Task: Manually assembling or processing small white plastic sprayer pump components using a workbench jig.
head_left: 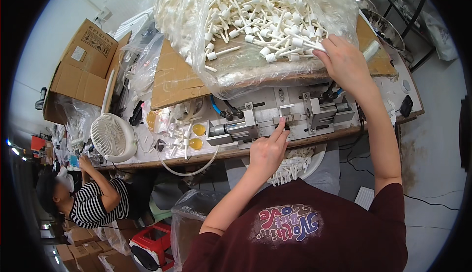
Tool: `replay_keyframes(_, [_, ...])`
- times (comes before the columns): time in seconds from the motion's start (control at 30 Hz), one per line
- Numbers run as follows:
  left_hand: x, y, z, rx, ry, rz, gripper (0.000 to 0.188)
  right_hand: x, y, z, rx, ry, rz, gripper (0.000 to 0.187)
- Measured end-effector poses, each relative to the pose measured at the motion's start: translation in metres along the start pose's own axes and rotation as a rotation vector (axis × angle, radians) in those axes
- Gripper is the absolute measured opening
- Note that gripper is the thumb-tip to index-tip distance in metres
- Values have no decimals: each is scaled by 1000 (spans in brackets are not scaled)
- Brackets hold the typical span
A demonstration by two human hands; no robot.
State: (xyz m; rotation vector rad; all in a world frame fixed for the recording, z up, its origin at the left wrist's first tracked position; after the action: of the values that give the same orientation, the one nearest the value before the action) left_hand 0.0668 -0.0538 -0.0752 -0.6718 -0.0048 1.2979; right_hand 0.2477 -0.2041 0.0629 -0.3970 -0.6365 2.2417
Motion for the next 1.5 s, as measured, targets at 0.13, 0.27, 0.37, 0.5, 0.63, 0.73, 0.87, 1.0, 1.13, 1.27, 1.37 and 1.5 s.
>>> replay_keyframes(0.13, [2,-2,4,25,43,5,35,2,18,-1,48,-158,-100,28])
replay_keyframes(0.27, [-2,-22,25,-25,586,321,49,25,44,3,82,-450,-171,25])
replay_keyframes(0.37, [0,-36,34,-112,1228,501,50,65,69,12,197,-452,-37,19])
replay_keyframes(0.5, [5,-39,32,-60,1432,647,30,92,96,13,148,-489,-2,28])
replay_keyframes(0.63, [2,-28,30,-21,1532,683,23,96,112,14,25,-815,-135,50])
replay_keyframes(0.73, [2,-24,27,29,1686,740,27,98,118,16,20,-1101,-176,46])
replay_keyframes(0.87, [3,-16,34,188,1787,771,31,92,123,17,83,-1312,-176,31])
replay_keyframes(1.0, [8,-7,34,15,1786,828,33,90,139,5,151,-1358,-364,25])
replay_keyframes(1.13, [6,-3,25,46,1828,762,32,107,143,-2,84,-1397,-327,30])
replay_keyframes(1.27, [6,-2,24,34,1834,823,33,113,141,-2,81,-1420,-312,30])
replay_keyframes(1.37, [15,0,33,-84,1836,808,39,109,141,-3,43,-1272,-285,29])
replay_keyframes(1.5, [18,2,53,-144,1750,768,46,113,146,-17,25,-775,-78,29])
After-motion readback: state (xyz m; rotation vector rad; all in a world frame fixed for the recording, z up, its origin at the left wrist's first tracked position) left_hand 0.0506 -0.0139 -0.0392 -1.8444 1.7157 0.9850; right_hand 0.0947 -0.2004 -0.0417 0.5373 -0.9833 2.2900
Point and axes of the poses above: each hand's wrist, its own y-axis away from the middle knuckle, its own z-axis out of the back of the hand, x = y × z, the point moved 4 cm from there along -y, towards the middle knuckle, and after that the axes turned 1 degree about -x, right-handed, at the moved point
